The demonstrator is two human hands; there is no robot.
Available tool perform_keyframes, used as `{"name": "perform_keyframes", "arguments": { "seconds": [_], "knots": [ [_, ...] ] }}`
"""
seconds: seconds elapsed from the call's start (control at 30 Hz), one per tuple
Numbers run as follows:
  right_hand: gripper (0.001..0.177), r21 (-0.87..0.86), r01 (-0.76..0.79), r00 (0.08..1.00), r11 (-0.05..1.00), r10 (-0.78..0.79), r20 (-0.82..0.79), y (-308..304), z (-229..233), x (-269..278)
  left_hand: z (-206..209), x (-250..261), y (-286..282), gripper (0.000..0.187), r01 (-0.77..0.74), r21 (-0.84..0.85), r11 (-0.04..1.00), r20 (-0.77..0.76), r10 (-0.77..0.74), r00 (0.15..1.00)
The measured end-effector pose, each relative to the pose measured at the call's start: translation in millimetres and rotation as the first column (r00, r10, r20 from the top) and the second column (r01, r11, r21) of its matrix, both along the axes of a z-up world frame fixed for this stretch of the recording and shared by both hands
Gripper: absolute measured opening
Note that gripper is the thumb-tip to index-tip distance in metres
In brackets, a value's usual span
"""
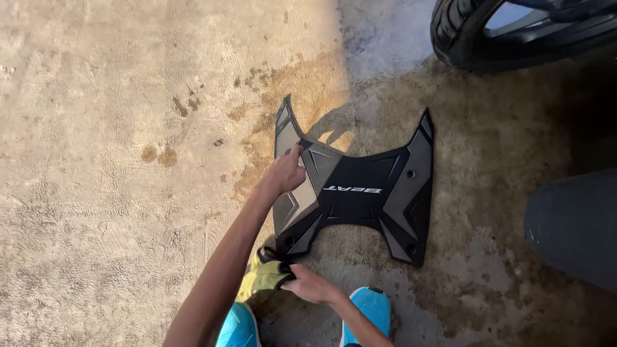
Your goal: The person cleans a black motorcycle side panel with a cloth, wiping both the front and back surfaces thoroughly. They then attach the cleaned panel to the side of a motorcycle.
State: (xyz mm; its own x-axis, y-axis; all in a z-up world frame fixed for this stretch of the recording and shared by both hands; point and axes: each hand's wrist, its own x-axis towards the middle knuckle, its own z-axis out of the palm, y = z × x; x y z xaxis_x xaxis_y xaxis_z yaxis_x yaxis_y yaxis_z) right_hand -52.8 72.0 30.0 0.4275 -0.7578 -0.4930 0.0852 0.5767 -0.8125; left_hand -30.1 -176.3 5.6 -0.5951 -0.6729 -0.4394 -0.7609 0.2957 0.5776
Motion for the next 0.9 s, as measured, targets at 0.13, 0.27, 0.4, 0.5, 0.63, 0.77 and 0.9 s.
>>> {"name": "perform_keyframes", "arguments": {
  "seconds": [0.13, 0.27, 0.4, 0.5, 0.63, 0.77, 0.9],
  "knots": [
    [0.055, 0.475, 0.358, 0.911, 0.804, -0.412, 0.01, 77.0, -23.6, -63.7, -14.0, 10.9, 63.9, 0.034, 0.012, -0.424, 0.906, -0.084, -0.052, 0.995],
    [0.045, 0.523, 0.783, 0.316, 0.337, -0.94, 0.132, 88.5, 73.6, -141.5, -32.7, 35.3, 128.3, 0.081, 0.263, -0.312, 0.913, 0.293, -0.171, 0.941],
    [0.041, 0.202, 0.979, -0.049, -0.004, -0.975, 0.217, 109.4, 94.9, -201.0, -33.1, 42.7, 146.8, 0.073, 0.414, -0.344, 0.843, 0.461, -0.232, 0.856],
    [0.042, 0.195, 0.976, -0.139, -0.092, -0.961, 0.24, 113.1, 95.8, -219.6, -21.0, 34.1, 141.5, 0.057, 0.566, -0.27, 0.779, 0.553, -0.356, 0.753],
    [0.04, 0.209, 0.972, -0.164, -0.105, -0.943, 0.29, 128.6, 102.6, -229.6, -3.1, 6.9, 141.9, 0.022, 0.726, -0.187, 0.661, 0.663, -0.461, 0.59],
    [0.039, 0.159, 0.978, -0.148, -0.135, -0.987, 0.067, 114.0, 123.1, -226.3, 46.7, -19.8, 110.6, 0.016, 0.736, -0.129, 0.664, 0.512, -0.592, 0.623],
    [0.041, 0.015, 0.984, -0.168, -0.179, -0.945, -0.28, 120.4, 111.7, -229.0, 110.5, -36.5, 67.7, 0.012, 0.678, -0.3, 0.671, 0.228, -0.64, 0.734]
  ]
}}
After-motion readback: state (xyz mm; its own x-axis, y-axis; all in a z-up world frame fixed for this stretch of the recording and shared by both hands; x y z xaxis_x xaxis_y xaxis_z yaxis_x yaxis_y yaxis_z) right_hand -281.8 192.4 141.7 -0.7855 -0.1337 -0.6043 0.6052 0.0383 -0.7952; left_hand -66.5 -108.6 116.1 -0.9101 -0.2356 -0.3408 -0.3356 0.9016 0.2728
